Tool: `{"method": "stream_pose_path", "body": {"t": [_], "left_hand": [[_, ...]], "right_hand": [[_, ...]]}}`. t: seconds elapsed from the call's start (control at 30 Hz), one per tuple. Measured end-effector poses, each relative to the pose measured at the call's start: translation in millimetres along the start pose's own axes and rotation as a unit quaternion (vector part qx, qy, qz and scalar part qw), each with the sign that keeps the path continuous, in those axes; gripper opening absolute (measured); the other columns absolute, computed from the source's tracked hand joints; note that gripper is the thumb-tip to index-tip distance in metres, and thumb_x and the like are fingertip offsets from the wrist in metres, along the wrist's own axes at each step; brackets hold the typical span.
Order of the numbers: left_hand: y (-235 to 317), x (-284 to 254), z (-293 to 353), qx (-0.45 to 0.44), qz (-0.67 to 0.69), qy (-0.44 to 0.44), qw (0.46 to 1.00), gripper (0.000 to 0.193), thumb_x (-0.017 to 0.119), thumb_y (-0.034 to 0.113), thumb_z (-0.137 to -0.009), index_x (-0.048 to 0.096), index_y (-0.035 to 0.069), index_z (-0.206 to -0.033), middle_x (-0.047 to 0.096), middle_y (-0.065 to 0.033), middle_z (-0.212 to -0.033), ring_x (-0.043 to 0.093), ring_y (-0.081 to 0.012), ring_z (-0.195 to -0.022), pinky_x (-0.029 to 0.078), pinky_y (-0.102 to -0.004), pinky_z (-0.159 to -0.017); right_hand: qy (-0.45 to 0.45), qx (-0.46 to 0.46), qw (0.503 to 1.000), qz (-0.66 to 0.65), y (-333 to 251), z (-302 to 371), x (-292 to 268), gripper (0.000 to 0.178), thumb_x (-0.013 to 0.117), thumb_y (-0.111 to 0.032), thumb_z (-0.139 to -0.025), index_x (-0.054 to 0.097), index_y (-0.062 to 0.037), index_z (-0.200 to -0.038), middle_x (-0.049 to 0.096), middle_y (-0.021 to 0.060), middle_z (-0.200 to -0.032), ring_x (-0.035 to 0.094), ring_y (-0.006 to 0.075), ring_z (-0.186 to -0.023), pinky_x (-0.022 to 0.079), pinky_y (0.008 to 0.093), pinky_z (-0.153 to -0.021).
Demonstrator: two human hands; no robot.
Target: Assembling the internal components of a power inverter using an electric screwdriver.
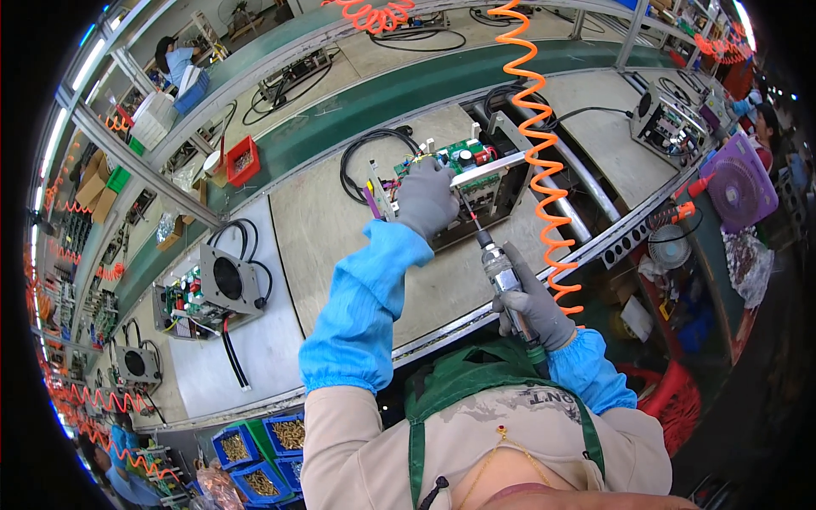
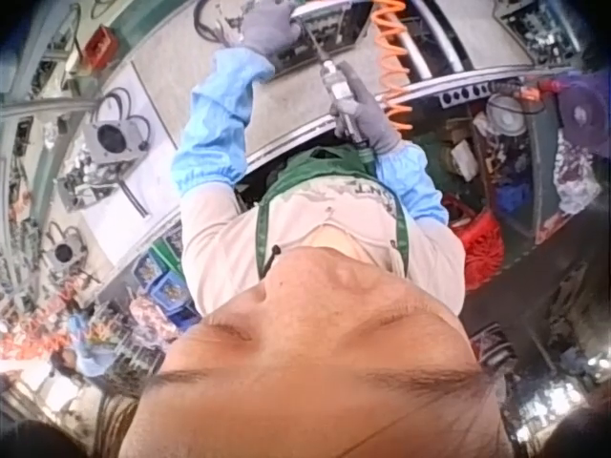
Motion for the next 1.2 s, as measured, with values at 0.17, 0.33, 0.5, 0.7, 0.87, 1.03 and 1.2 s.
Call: {"method": "stream_pose_path", "body": {"t": [0.17,0.33,0.5,0.7,0.87,1.03,1.2], "left_hand": [[76,43,87,0.379,0.007,0.116,0.918,0.039,0.067,0.026,-0.071,0.059,0.01,-0.106,0.058,-0.0092,-0.102,0.055,-0.0283,-0.098,0.046,-0.0423,-0.084],[118,82,124,0.234,0.097,-0.212,0.944,0.033,0.07,0.032,-0.066,0.062,0.013,-0.092,0.062,-0.0064,-0.086,0.063,-0.0276,-0.083,0.049,-0.0422,-0.077],[163,97,120,0.128,0.203,-0.324,0.915,0.042,0.073,0.032,-0.066,0.062,0.008,-0.099,0.062,-0.0106,-0.092,0.061,-0.0323,-0.086,0.048,-0.0431,-0.079],[161,123,125,0.026,0.415,-0.231,0.88,0.031,0.067,0.028,-0.081,0.067,0.005,-0.101,0.067,-0.0137,-0.093,0.064,-0.0288,-0.085,0.051,-0.0366,-0.078],[112,114,152,-0.074,0.389,-0.185,0.899,0.027,0.062,0.03,-0.082,0.07,0.006,-0.093,0.068,-0.0134,-0.085,0.065,-0.0278,-0.078,0.051,-0.0377,-0.072],[37,106,206,-0.358,0.451,-0.112,0.81,0.046,0.053,0.04,-0.091,0.067,-0.002,-0.082,0.061,-0.0092,-0.065,0.056,-0.0142,-0.056,0.047,-0.0309,-0.055],[-20,104,240,-0.426,0.416,-0.04,0.802,0.052,0.049,0.044,-0.093,0.062,-0.001,-0.071,0.057,-0.0065,-0.06,0.053,-0.0141,-0.056,0.043,-0.0294,-0.054]], "right_hand": [[-0.039,0.049,0.991,0.122,4,21,-35,0.088,0.065,-0.01,-0.067,0.024,-0.0068,-0.145,0.055,0.0113,-0.091,0.06,0.0203,-0.067,0.05,0.0318,-0.059],[-0.108,0.009,0.893,0.437,18,52,-90,0.075,0.072,-0.025,-0.07,0.041,-0.0037,-0.134,0.059,0.017,-0.111,0.059,0.0261,-0.101,0.046,0.0364,-0.087],[-0.076,0.07,0.77,0.63,-16,81,-150,0.05,0.057,-0.043,-0.084,0.052,-0.0063,-0.117,0.065,0.021,-0.093,0.063,0.0386,-0.087,0.049,0.0425,-0.079],[-0.095,0.282,0.724,0.622,-72,26,-226,0.05,0.048,-0.052,-0.09,0.06,-0.0034,-0.092,0.065,0.012,-0.075,0.064,0.0237,-0.059,0.05,0.0367,-0.053],[-0.099,0.341,0.712,0.606,-106,-8,-252,0.034,0.053,-0.037,-0.091,0.061,-0.0046,-0.082,0.058,0.0025,-0.065,0.052,0.0135,-0.051,0.044,0.0278,-0.047],[-0.067,0.397,0.654,0.64,-111,-18,-262,0.03,0.053,-0.035,-0.089,0.061,-0.0065,-0.083,0.06,0.0022,-0.07,0.057,0.017,-0.062,0.048,0.0309,-0.06],[0.124,0.298,0.584,0.745,-82,-18,-290,0.023,0.051,-0.029,-0.087,0.061,-0.0093,-0.086,0.061,0.0038,-0.081,0.057,0.0172,-0.077,0.047,0.0315,-0.07]]}}
Point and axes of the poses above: each hand's wrist, its own z-axis away from the middle knuckle, its own x-axis out of the palm, y = z × x, the point moved 2 cm from there along -z, towards the middle knuckle
